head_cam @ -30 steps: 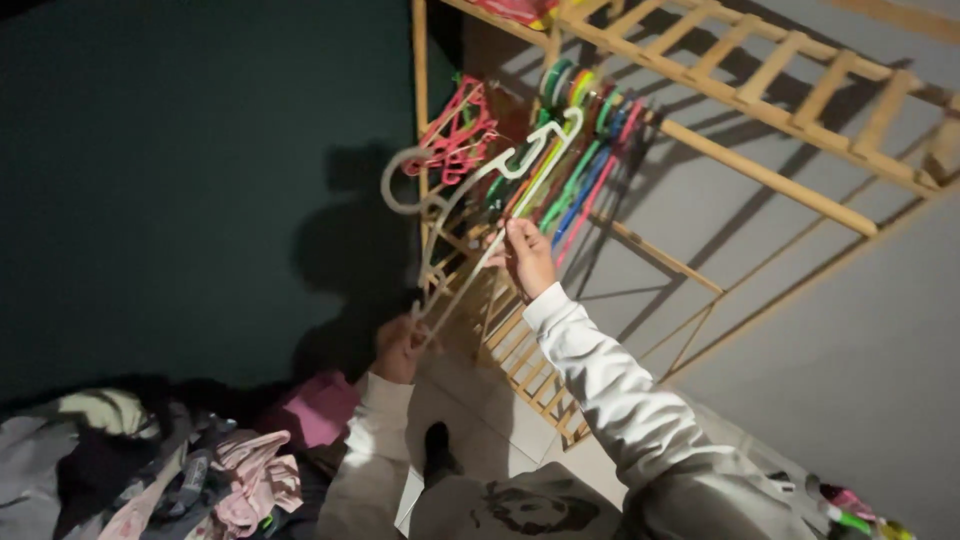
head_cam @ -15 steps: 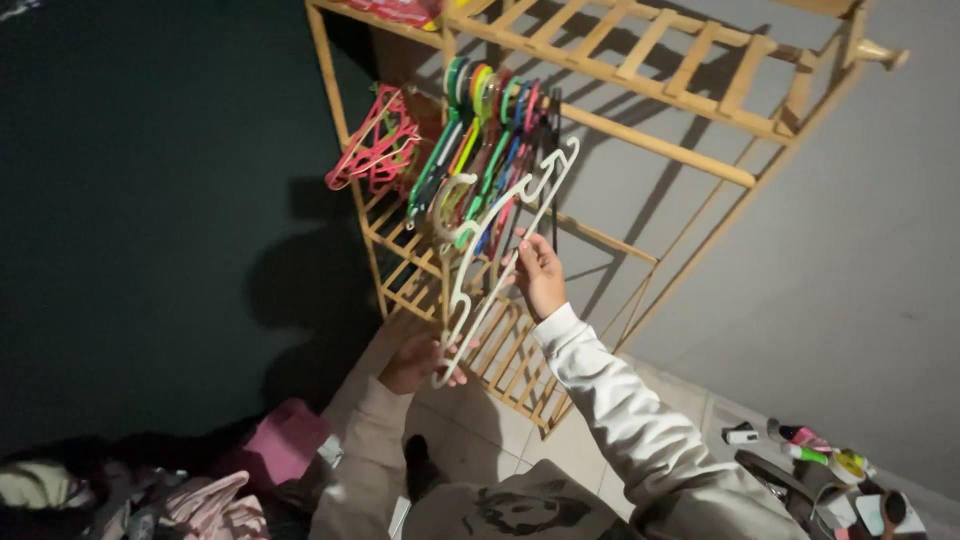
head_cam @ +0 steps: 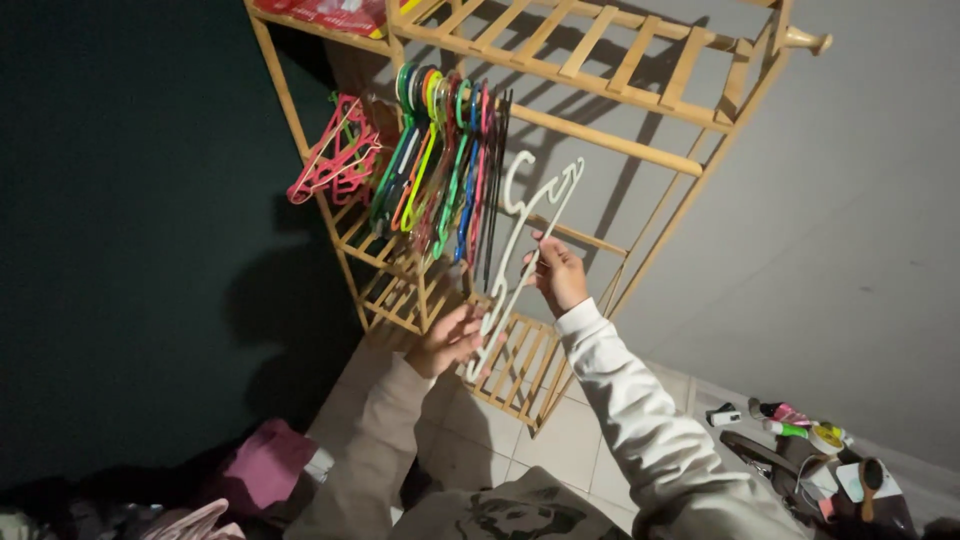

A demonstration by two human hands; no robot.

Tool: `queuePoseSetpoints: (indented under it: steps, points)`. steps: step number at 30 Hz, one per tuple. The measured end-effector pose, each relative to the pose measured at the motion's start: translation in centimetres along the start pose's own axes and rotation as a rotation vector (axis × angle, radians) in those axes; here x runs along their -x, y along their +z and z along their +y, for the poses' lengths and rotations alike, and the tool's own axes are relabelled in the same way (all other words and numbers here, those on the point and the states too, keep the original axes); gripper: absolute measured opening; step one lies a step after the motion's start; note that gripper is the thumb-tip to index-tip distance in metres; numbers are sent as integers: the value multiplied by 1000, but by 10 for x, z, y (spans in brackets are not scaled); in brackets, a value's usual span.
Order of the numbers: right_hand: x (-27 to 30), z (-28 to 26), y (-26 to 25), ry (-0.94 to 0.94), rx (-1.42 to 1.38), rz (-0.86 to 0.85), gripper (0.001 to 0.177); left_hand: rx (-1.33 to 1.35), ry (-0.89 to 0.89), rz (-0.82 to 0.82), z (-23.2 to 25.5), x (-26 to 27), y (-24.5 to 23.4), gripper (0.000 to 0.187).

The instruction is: The person sorts through a collection of hangers on a wooden rack, removing black, white, and beige hangers one at a time. They then untangle several pink and green hangers before placing them back onto the hanging rod.

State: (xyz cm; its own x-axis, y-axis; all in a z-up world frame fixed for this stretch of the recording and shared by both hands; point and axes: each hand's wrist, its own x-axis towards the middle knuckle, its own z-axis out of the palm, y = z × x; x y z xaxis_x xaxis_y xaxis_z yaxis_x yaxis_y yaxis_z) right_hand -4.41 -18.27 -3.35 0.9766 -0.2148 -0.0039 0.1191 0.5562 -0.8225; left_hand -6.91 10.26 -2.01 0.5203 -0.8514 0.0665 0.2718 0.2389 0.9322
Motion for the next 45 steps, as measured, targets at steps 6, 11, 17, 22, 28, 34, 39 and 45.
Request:
queuePoseSetpoints:
  steps: [6, 11, 17, 22, 28, 34, 39, 45]
  points:
    - [-43, 8, -36, 17, -11, 54, 28, -35, -19, 199, 10, -44, 20, 63]
    - [-85, 3, -48, 12, -10, 44, 30, 8, 17, 217, 9, -81, 22, 67]
    - [-139, 7, -60, 23, 64, 89, 27, 0, 22, 332, 4, -121, 18, 63]
    - [-168, 29, -65, 41, 210, 113, 32, 42, -28, 441, -3, -141, 13, 58]
    - [-172, 41, -60, 97, 324, 84, 37, 62, -22, 545, -12, -151, -2, 53]
    - [-148, 49, -47, 138, 195, 40, 35, 47, -59, 567, -38, -136, -17, 57]
    - [-112, 89, -56, 230, 183, 86, 35, 1, -128, 491, -84, -96, -53, 62]
    - [-49, 159, -72, 308, 197, 80, 25, -111, -256, 538, -114, -13, -106, 57]
